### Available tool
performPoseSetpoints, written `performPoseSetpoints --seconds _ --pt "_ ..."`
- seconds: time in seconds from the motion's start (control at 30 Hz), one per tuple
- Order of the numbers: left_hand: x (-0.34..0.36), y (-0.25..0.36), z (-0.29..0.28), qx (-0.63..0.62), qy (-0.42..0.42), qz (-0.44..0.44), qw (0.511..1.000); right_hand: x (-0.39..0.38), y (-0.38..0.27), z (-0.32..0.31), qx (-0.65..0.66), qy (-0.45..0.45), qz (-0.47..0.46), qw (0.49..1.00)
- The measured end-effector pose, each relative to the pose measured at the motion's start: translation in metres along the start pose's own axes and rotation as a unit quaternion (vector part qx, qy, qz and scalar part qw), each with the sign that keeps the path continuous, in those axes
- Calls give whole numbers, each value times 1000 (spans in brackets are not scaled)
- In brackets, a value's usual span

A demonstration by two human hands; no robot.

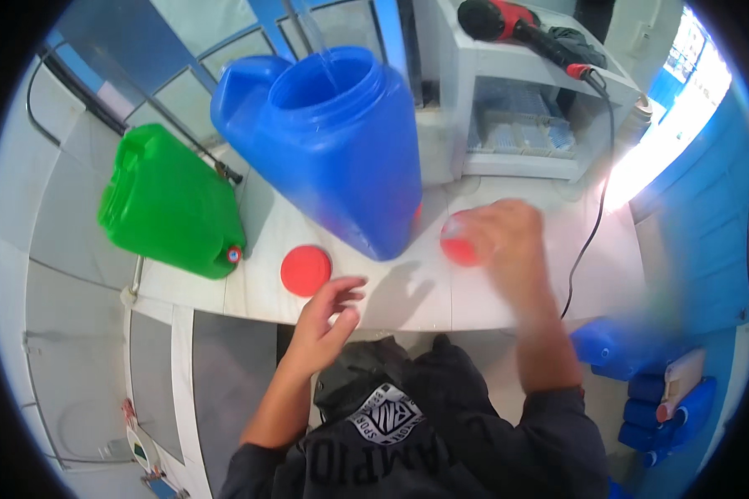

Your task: The person fills several large plastic jerrycans with water from a tap. They wipe the containers with a cloth, apply labels to the sides, and use a heat gun to seal the labels. The person handles blue and green containers, placing them on a counter and moving them around the workspace.

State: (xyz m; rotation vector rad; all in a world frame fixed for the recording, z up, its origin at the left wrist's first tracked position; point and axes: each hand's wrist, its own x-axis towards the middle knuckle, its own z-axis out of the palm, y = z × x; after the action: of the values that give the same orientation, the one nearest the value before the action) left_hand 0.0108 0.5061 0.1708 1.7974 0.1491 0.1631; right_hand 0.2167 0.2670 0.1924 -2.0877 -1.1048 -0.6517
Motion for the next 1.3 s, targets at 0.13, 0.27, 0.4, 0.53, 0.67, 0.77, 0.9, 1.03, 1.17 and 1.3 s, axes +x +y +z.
performPoseSetpoints --seconds 0.13,0.27,0.4,0.53,0.67,0.77,0.9,1.03,1.17,1.3 --pt "16 7 28 -131 -9 3 991 -22 -78 13 18 -44 -70 996" --pt "24 -3 33 -170 27 -66 983 -25 -98 17 159 -55 96 981" --pt "22 -10 46 -214 43 -43 975 -50 -81 42 431 -92 281 853" --pt "25 -6 46 -247 72 3 966 -54 -67 53 503 -71 304 806" --pt "27 -13 39 -109 150 133 974 -46 -74 45 624 -118 312 707" --pt "25 -21 33 -82 149 80 982 -50 -67 61 641 -156 352 664" --pt "14 -30 13 -266 170 -123 941 -28 -84 55 411 -202 238 856" --pt "-3 -55 -42 -189 321 -79 925 78 -41 -10 178 15 66 982" --pt "-20 -96 -108 -65 466 -103 877 203 64 -87 -281 96 60 953" --pt "-18 -143 -152 9 550 -130 825 264 156 -103 -298 -221 220 902"
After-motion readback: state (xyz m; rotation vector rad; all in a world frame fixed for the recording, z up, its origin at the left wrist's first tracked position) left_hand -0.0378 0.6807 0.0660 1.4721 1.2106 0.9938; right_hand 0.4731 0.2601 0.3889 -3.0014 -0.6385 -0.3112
